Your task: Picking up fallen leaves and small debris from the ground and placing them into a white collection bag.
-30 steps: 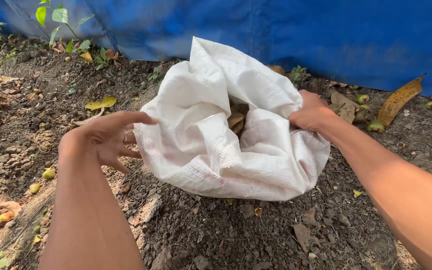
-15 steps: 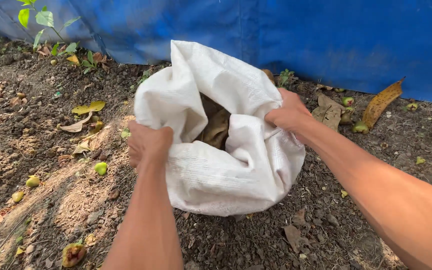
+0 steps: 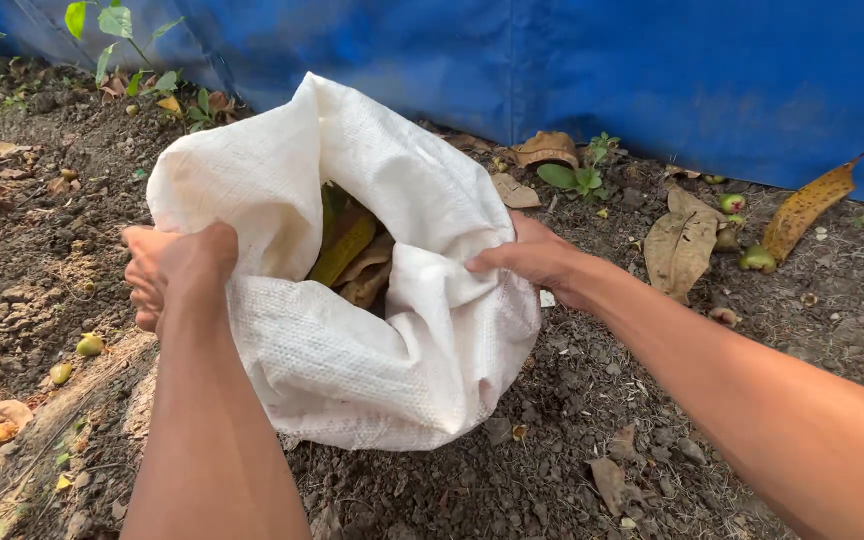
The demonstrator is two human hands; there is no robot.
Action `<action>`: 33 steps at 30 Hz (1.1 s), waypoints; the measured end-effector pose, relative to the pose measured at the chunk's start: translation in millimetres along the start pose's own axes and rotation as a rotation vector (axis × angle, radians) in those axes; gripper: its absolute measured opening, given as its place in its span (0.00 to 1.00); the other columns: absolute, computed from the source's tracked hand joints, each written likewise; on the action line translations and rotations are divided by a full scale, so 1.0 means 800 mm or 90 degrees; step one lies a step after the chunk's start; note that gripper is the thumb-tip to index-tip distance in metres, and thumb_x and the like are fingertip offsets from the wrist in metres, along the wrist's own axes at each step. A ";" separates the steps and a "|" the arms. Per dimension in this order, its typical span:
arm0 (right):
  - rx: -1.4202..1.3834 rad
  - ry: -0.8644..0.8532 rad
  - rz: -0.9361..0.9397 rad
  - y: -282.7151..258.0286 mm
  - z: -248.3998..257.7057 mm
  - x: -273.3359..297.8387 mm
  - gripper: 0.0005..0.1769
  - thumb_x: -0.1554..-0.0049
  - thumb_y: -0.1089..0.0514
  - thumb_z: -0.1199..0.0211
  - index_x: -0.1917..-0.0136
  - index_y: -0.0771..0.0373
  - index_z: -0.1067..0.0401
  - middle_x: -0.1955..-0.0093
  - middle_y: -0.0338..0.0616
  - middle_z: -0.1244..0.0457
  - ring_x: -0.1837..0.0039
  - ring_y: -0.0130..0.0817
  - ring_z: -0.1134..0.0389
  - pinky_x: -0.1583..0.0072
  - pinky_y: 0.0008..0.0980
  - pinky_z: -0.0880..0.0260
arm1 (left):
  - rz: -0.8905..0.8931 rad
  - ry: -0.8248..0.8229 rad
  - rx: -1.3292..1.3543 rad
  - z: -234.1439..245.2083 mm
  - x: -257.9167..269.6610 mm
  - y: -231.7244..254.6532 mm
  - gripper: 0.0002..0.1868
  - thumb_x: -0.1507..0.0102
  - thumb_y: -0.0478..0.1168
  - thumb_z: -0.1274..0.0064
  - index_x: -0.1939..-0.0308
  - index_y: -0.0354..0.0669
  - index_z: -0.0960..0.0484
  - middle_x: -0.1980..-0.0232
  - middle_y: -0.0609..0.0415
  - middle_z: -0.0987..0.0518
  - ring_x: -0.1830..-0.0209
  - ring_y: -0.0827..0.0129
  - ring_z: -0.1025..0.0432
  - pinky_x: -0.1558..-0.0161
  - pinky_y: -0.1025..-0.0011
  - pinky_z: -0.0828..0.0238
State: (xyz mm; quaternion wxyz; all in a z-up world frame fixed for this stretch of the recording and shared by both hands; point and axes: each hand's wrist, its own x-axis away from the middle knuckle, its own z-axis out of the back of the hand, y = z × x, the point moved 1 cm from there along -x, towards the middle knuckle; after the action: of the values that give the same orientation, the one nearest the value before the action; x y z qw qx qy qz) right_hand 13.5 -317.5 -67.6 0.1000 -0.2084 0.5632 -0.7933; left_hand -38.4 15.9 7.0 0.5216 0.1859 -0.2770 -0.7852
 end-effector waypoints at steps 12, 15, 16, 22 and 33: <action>-0.290 0.037 -0.142 0.093 0.128 0.061 0.65 0.57 0.21 0.41 0.17 0.54 0.55 0.21 0.55 0.49 0.22 0.51 0.46 0.28 0.58 0.45 | -0.053 0.007 0.102 -0.017 0.051 0.084 0.26 0.48 0.46 0.41 0.47 0.55 0.33 0.51 0.59 0.23 0.53 0.65 0.26 0.51 0.61 0.30; -0.288 0.130 -0.242 0.133 0.194 0.100 0.62 0.52 0.24 0.43 0.16 0.52 0.62 0.19 0.56 0.53 0.20 0.53 0.48 0.27 0.60 0.44 | -0.062 0.003 0.130 -0.016 0.066 0.111 0.29 0.48 0.43 0.42 0.44 0.55 0.34 0.52 0.60 0.23 0.55 0.68 0.25 0.54 0.63 0.32; -0.242 0.158 -0.305 0.152 0.217 0.110 0.59 0.51 0.28 0.42 0.16 0.50 0.62 0.19 0.56 0.53 0.21 0.53 0.47 0.26 0.60 0.43 | -0.060 0.008 0.123 -0.010 0.079 0.121 0.31 0.49 0.43 0.42 0.43 0.56 0.35 0.54 0.60 0.23 0.57 0.69 0.26 0.56 0.65 0.32; -0.241 0.238 -0.420 0.233 0.308 0.163 0.50 0.44 0.38 0.43 0.16 0.51 0.58 0.19 0.56 0.50 0.21 0.52 0.45 0.25 0.57 0.41 | -0.093 0.058 0.133 0.008 0.126 0.158 0.31 0.46 0.44 0.39 0.42 0.55 0.35 0.55 0.61 0.23 0.60 0.70 0.26 0.59 0.65 0.32; -0.234 0.249 -0.429 0.243 0.334 0.204 0.47 0.44 0.43 0.40 0.18 0.54 0.54 0.21 0.56 0.48 0.24 0.51 0.40 0.27 0.55 0.38 | -0.168 0.118 0.213 -0.109 0.117 0.202 0.26 0.42 0.42 0.40 0.45 0.55 0.36 0.56 0.61 0.19 0.60 0.69 0.20 0.62 0.63 0.28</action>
State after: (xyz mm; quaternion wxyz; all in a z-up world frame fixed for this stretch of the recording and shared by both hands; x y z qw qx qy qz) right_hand -28.5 -676.5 -139.4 -0.3124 -0.2409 0.6037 -0.6927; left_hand 91.6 -140.4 40.8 0.3995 0.3760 -0.3275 -0.7693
